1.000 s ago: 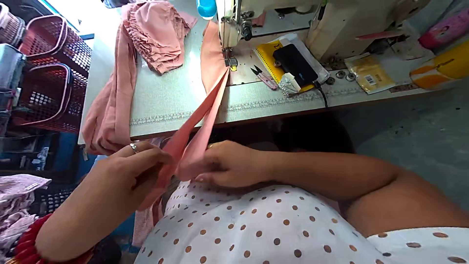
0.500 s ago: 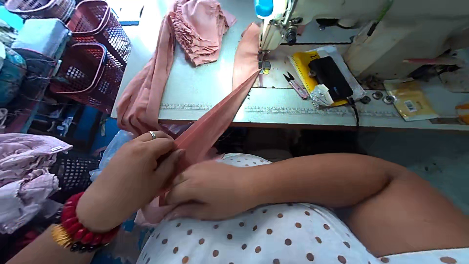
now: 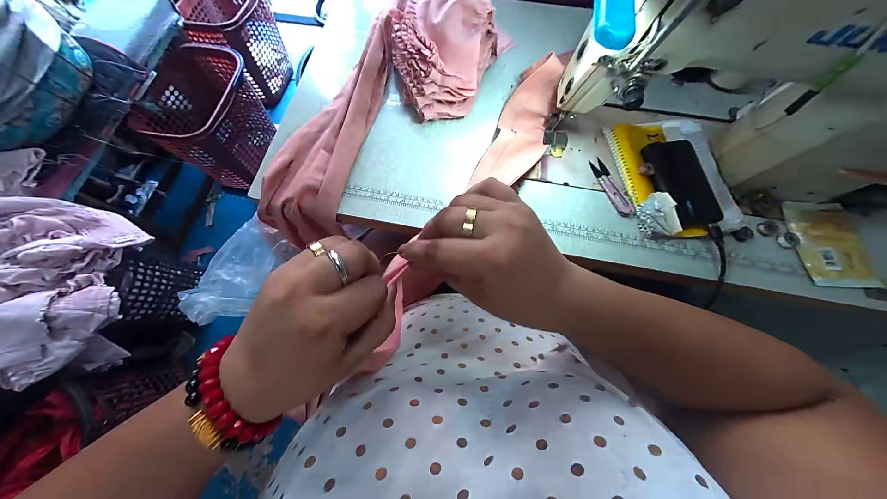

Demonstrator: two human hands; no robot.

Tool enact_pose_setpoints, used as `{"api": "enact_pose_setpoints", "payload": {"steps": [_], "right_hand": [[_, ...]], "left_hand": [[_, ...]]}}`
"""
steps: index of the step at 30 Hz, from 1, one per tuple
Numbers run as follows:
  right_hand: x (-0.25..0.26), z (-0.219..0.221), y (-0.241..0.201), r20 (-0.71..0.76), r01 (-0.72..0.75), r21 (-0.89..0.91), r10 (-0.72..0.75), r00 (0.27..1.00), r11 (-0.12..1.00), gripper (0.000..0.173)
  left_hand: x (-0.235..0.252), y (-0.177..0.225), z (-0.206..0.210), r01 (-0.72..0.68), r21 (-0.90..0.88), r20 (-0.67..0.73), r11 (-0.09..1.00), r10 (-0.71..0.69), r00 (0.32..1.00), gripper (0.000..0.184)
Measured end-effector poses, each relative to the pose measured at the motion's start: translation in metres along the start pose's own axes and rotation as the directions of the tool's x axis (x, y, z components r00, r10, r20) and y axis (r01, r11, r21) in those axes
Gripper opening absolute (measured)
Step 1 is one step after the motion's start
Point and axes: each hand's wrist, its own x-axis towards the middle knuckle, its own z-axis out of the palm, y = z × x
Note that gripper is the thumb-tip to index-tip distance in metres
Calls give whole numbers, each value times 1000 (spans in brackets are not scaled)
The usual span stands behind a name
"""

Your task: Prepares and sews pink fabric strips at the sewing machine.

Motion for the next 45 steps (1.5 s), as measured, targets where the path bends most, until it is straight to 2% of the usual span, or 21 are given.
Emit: {"api": "enact_pose_setpoints", "payload": {"steps": [2, 4, 6, 8, 11, 13, 19, 23, 35, 41, 45], "right_hand": [[-10, -17, -15, 72, 40, -100, -33, 997, 994, 18], [-34, -32, -32, 146, 13, -156, 10, 989, 988, 22], [-69, -42, -40, 197, -99, -106, 119, 973, 989, 22], [-104, -47, -40, 215, -274, 11, 266, 940, 962, 20], [-142, -46, -37, 229, -460, 193, 416, 880, 867, 19], [-153, -47, -33, 238, -495, 267, 441, 865, 827, 19], [-169, -31, 9, 154, -408, 206, 382, 911, 890, 21], [-175, -19, 36, 120, -340, 108, 327, 937, 934, 23], [-158, -13, 105, 49, -228, -114, 234, 971, 967, 21], [-147, -11, 136, 2, -291, -206, 298, 955, 934, 23], [-137, -6, 153, -37, -410, -218, 412, 910, 886, 24]], "left_hand": [[5, 4, 1, -129, -47, 56, 990, 132, 990, 31], [13, 10, 11, -204, -186, 93, 961, 224, 970, 29], [28, 12, 32, -173, -352, 118, 920, 227, 967, 30], [48, 7, 66, -125, -424, 156, 897, 209, 965, 35], [74, -1, 127, -113, -335, 249, 935, 204, 947, 41], [80, -5, 158, -109, -251, 317, 962, 188, 929, 47], [100, -29, 192, -104, -120, 362, 987, 141, 921, 47], [123, -50, 201, -123, -123, 353, 985, 159, 922, 42], [185, -111, 224, -150, -71, 398, 986, 166, 902, 50], [219, -132, 233, -144, -32, 454, 989, 143, 879, 52], [231, -140, 237, -125, 60, 358, 990, 95, 929, 50]]}}
